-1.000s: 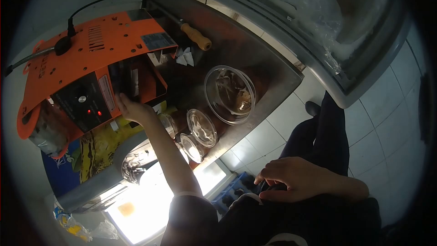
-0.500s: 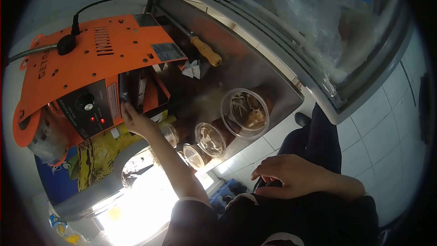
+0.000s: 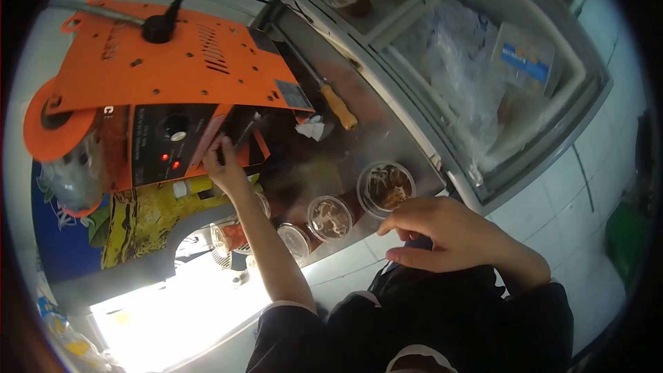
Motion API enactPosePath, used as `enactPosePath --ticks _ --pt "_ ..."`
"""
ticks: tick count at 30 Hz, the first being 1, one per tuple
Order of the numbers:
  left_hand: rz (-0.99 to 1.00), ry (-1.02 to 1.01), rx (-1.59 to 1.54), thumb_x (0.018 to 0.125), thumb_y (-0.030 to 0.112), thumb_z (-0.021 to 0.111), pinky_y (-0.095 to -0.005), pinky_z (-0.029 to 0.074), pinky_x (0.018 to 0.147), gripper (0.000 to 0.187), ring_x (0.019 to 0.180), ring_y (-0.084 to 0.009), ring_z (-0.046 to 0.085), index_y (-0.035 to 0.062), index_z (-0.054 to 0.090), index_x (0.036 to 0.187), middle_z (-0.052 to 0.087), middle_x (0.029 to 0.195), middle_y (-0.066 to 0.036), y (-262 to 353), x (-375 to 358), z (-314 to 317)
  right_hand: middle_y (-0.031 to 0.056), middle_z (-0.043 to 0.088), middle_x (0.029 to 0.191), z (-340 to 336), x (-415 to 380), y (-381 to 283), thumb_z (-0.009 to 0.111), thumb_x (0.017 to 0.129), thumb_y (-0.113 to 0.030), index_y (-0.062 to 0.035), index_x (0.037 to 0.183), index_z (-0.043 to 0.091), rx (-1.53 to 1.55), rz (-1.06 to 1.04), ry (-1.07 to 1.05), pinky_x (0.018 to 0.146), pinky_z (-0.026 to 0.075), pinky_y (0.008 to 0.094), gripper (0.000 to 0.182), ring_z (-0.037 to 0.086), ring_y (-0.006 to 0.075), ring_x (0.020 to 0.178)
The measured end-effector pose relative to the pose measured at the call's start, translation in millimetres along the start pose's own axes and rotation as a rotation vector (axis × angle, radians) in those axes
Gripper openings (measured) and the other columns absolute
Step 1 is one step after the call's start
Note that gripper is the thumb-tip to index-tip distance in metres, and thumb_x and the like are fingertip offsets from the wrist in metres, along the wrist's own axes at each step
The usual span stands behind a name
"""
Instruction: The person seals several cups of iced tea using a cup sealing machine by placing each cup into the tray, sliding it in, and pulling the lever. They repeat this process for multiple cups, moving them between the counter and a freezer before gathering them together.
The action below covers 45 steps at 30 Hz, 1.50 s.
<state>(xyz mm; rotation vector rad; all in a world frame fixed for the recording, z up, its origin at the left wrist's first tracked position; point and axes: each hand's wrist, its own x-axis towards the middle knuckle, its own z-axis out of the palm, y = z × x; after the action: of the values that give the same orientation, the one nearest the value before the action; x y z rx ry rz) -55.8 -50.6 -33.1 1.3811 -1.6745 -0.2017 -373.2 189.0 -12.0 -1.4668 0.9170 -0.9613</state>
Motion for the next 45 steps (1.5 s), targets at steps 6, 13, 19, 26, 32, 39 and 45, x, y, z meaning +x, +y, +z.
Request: enactPosePath --ticks 6,13,19,26,32,39,45 --pt "0.021 0.079 0.096 0.090 0.017 0.061 -0.0314 0.049 0.076 0.021 0.089 -0.0205 0.059 0.0004 0.065 0.102 0.054 0.110 -0.014 7 -2 12 0.0100 0.057 0.073 -17 20 -20 0.062 0.087 -0.035 -0.0017 0.099 0.060 -0.043 0.010 -0.037 0.056 0.047 0.0346 0.035 0.058 0.0233 0.064" --pt "-0.204 0.085 -0.019 0.088 0.021 0.064 -0.0321 0.051 0.071 0.026 0.089 -0.0177 0.060 -0.0012 0.065 0.102 0.057 0.105 -0.013 -3 4 11 0.0096 0.056 0.071 -12 28 -9 0.062 0.086 -0.035 -0.0022 0.099 0.060 -0.012 0.018 -0.097 0.057 0.046 0.0334 0.036 0.058 0.0216 0.064" --pt "-0.075 0.192 0.073 0.088 0.018 0.063 -0.0308 0.050 0.072 0.023 0.082 -0.0176 0.060 -0.0017 0.066 0.100 0.061 0.098 -0.010 3 3 16 0.0070 0.056 0.068 -38 42 -23 0.064 0.086 -0.031 -0.0025 0.097 0.061 -0.054 -0.033 -0.010 0.056 0.046 0.0338 0.030 0.057 0.0194 0.059" --pt "-0.242 0.385 -0.100 0.090 0.013 0.058 -0.0269 0.045 0.077 0.016 0.091 -0.0121 0.055 -0.0014 0.064 0.093 0.061 0.092 -0.007 -2 -7 11 0.0002 0.055 0.062 -77 103 -57 0.064 0.085 -0.024 -0.0048 0.092 0.063 -0.150 -0.169 0.192 0.052 0.036 0.0236 0.020 0.048 0.0079 0.056" --pt "-0.087 0.356 -0.105 0.087 0.012 0.061 -0.0295 0.043 0.079 0.010 0.088 -0.0178 0.053 0.0033 0.064 0.092 0.059 0.093 -0.007 16 -11 10 0.0005 0.058 0.074 -67 133 -64 0.061 0.087 -0.018 -0.0014 0.098 0.063 -0.155 -0.049 0.050 0.068 0.042 0.0239 0.020 0.052 0.0078 0.069" --pt "-0.165 0.569 0.071 0.084 0.013 0.065 -0.0330 0.042 0.081 0.016 0.091 -0.0240 0.051 0.0049 0.063 0.098 0.056 0.095 -0.009 11 -20 -11 -0.0019 0.058 0.074 -62 171 -82 0.062 0.088 -0.020 -0.0017 0.094 0.064 -0.246 -0.137 0.037 0.062 0.040 0.0215 0.020 0.050 0.0053 0.069" --pt "0.394 0.786 -0.136 0.084 0.018 0.064 -0.0415 0.039 0.093 0.037 0.108 -0.0266 0.048 -0.0020 0.051 0.112 0.048 0.111 -0.015 123 10 -101 0.0011 0.048 0.070 -106 329 -203 0.053 0.090 -0.027 -0.0007 0.083 0.057 -0.444 -0.816 0.451 0.066 0.039 0.0280 0.027 0.045 0.0125 0.068"
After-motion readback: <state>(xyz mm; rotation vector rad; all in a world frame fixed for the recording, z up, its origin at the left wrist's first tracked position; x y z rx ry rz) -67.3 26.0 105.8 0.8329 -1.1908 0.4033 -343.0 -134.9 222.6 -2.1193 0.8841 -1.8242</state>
